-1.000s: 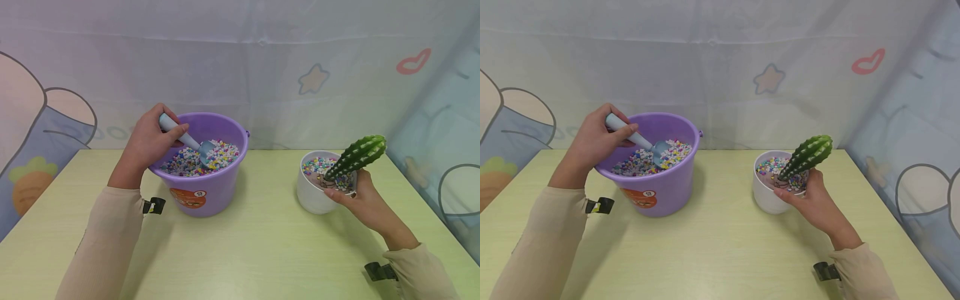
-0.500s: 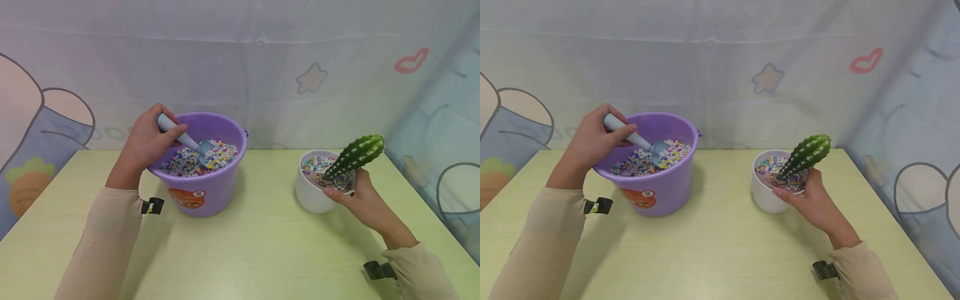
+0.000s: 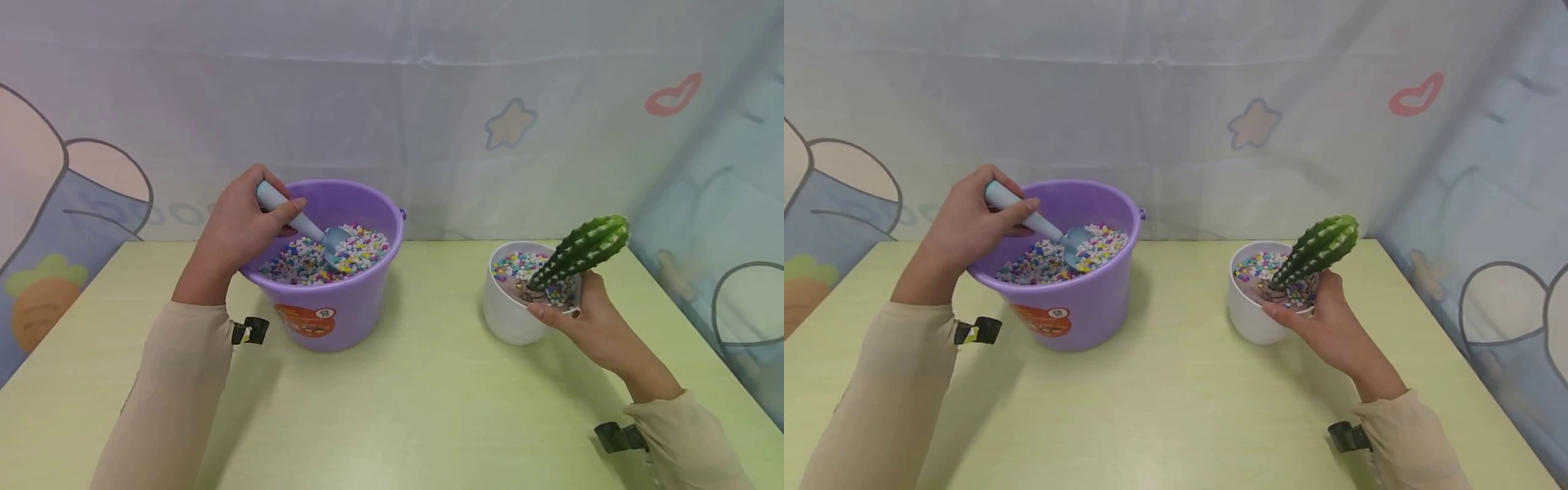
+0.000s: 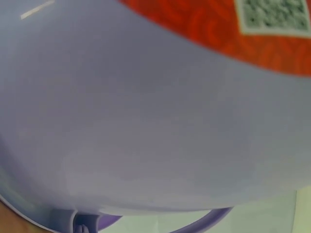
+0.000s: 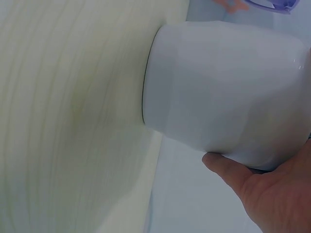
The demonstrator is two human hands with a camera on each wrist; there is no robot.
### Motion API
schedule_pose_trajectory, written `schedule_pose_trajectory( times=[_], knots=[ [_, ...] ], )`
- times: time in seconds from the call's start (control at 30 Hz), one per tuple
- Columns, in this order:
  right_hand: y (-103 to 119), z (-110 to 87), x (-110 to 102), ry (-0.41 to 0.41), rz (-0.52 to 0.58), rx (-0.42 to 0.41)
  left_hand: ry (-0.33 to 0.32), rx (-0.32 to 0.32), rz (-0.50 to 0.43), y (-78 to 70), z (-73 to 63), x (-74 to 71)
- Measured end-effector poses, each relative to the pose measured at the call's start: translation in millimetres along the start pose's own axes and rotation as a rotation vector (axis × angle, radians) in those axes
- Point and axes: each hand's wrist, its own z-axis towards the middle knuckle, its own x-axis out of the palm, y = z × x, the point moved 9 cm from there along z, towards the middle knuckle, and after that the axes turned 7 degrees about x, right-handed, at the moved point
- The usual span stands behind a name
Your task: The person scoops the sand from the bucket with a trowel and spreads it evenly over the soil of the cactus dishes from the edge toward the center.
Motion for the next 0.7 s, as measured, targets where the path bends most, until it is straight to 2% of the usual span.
schedule_pose_trajectory(
  times=[0.4,0.7],
  knots=[
    [0.4,-0.6,-0.8,-0.001,0.001,-0.015,0.012,-0.006,0.010,-1.4,0.3,-0.4],
    [0.4,0.2,-0.4,0.009,0.000,-0.005,0.020,-0.003,-0.031,2.3,0.9,-0.3]
  ],
)
